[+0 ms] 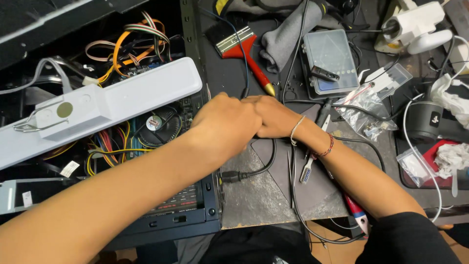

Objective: Repairing a computer by navigating BIOS settings and connecting internal power cables

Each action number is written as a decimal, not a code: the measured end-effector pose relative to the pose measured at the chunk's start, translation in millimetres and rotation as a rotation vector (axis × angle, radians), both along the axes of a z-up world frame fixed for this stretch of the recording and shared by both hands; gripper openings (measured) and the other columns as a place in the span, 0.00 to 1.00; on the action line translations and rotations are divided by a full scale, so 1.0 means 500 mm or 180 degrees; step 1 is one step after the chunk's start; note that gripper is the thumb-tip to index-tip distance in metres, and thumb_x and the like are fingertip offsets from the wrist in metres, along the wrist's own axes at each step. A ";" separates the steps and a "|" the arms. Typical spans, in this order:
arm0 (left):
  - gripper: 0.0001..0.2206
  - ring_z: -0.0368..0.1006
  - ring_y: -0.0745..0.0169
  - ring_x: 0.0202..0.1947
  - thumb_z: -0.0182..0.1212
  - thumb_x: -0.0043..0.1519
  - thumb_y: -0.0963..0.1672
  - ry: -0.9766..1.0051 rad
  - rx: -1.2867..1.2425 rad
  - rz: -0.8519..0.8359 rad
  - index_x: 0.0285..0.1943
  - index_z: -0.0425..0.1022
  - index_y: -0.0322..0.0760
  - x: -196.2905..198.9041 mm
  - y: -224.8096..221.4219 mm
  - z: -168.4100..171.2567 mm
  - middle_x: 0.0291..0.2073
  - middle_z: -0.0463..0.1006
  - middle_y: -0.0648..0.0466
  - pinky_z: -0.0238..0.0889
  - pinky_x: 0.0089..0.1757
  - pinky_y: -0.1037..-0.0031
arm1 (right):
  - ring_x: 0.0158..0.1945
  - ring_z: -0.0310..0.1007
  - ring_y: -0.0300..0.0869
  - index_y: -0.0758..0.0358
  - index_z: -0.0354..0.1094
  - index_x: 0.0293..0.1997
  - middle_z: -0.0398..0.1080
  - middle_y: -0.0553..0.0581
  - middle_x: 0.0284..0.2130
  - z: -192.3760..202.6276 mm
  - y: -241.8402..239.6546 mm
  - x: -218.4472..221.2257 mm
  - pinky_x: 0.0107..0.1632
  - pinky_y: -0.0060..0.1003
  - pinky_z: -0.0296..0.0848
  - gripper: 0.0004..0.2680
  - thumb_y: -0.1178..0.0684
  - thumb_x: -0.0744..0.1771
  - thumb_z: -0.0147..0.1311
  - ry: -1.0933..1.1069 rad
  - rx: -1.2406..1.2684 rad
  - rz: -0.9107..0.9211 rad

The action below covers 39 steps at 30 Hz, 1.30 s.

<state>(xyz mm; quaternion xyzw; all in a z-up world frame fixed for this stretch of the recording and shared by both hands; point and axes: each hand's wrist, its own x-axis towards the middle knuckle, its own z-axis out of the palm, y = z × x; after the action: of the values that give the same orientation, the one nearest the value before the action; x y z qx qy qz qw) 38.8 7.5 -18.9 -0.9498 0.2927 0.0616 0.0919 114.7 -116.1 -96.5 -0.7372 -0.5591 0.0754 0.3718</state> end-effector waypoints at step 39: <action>0.12 0.63 0.56 0.31 0.60 0.44 0.41 -0.0111 0.1009 0.0462 0.37 0.71 0.36 -0.018 -0.012 0.078 0.26 0.73 0.51 0.42 0.35 0.64 | 0.27 0.60 0.36 0.61 0.66 0.24 0.64 0.48 0.18 0.058 -0.025 0.008 0.34 0.30 0.61 0.04 0.58 0.60 0.47 0.1997 -0.0337 -0.0041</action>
<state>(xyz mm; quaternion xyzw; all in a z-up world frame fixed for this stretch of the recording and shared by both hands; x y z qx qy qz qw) 29.9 1.7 20.0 -0.9430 0.2083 0.0970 0.2408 118.6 -128.5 -67.6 -0.6999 -0.4077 0.3257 0.4877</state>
